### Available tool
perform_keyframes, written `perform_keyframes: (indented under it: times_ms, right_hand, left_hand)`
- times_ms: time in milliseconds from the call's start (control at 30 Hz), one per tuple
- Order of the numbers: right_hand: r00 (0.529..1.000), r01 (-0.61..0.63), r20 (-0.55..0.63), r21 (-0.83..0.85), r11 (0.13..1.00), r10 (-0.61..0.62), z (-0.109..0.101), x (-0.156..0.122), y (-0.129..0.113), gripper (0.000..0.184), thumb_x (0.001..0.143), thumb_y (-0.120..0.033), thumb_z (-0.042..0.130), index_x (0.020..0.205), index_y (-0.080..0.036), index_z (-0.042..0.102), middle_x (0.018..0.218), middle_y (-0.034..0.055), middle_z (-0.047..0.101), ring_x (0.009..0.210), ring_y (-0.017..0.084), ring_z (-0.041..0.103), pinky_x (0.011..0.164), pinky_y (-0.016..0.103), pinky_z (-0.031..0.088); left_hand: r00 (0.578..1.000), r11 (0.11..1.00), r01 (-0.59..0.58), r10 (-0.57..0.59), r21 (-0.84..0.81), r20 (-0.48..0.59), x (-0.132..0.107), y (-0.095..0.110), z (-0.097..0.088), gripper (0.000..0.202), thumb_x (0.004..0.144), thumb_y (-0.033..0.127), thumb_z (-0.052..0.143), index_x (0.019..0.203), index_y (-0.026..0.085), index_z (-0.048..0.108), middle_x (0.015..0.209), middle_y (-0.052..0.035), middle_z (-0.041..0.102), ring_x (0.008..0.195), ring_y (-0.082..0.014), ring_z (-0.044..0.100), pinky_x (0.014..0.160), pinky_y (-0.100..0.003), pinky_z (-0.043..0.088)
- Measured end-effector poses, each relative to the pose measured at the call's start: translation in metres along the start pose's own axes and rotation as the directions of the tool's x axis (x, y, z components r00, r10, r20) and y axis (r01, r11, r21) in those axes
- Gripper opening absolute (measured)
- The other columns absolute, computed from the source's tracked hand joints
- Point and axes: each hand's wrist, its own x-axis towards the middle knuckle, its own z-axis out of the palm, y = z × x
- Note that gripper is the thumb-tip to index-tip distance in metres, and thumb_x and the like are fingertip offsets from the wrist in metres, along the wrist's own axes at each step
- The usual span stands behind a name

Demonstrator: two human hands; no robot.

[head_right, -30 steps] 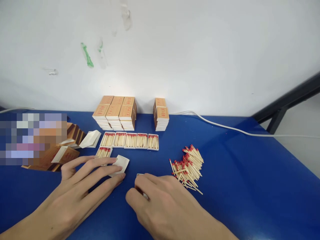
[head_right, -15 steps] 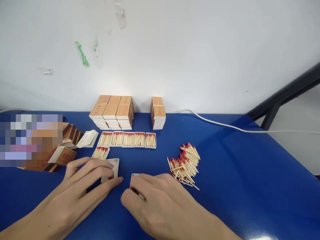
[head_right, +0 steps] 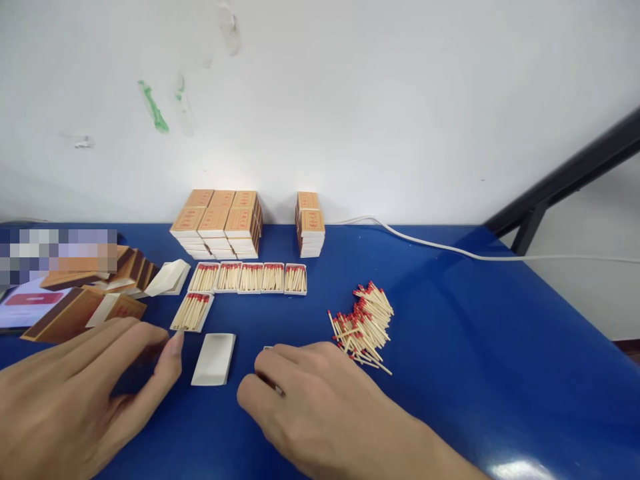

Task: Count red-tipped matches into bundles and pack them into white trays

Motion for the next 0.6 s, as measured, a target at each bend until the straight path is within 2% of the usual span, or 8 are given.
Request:
perform_keyframes:
  times_ms: [133,300,433,600]
  right_hand:
    - [0.999,-0.036,-0.037,-0.004,0.999,0.036,0.0001,0.0004,-0.0045,0.013,0.123,-0.025,0.066,0.113,-0.023,0.073,0.098,-0.0017,0.071,0.08,0.018,0.065,0.065,0.039,0.042]
    - [0.998,-0.047,-0.045,-0.031,0.998,0.045,0.0005,0.0009,-0.0084,0.011,0.123,-0.029,0.065,0.121,-0.023,0.074,0.104,0.0,0.074,0.079,0.018,0.068,0.063,0.038,0.043]
    - [0.998,-0.053,-0.034,-0.039,0.998,0.052,0.0019,0.0009,-0.0078,0.008,0.122,-0.027,0.067,0.12,-0.023,0.074,0.103,-0.0002,0.074,0.079,0.018,0.069,0.064,0.038,0.045]
    - [0.997,-0.052,-0.057,-0.051,0.997,0.049,0.0028,0.003,-0.0078,0.009,0.12,-0.025,0.069,0.112,-0.023,0.07,0.102,-0.0002,0.075,0.079,0.018,0.07,0.065,0.038,0.046]
  left_hand:
    - [0.998,0.998,-0.052,0.053,-0.02,0.039,-0.0009,-0.0001,0.0041,0.029,0.122,0.024,0.061,0.093,0.023,0.065,0.079,0.0016,0.07,0.065,-0.0175,0.065,0.065,-0.041,0.045]
    - [0.998,0.996,-0.064,0.065,-0.061,0.021,-0.0001,0.0052,0.0059,0.021,0.123,0.024,0.059,0.106,0.021,0.07,0.093,-0.0005,0.078,0.08,-0.0183,0.074,0.077,-0.039,0.054]
    - [0.997,0.993,-0.071,0.074,-0.096,0.023,0.0011,0.0059,0.0069,0.016,0.123,0.023,0.061,0.115,0.018,0.074,0.102,-0.0024,0.081,0.087,-0.0185,0.075,0.083,-0.039,0.056]
    - [0.996,0.992,-0.086,0.088,-0.097,0.02,0.0005,0.0063,0.0071,0.017,0.123,0.022,0.061,0.116,0.017,0.075,0.106,-0.0042,0.082,0.09,-0.0201,0.076,0.086,-0.042,0.057]
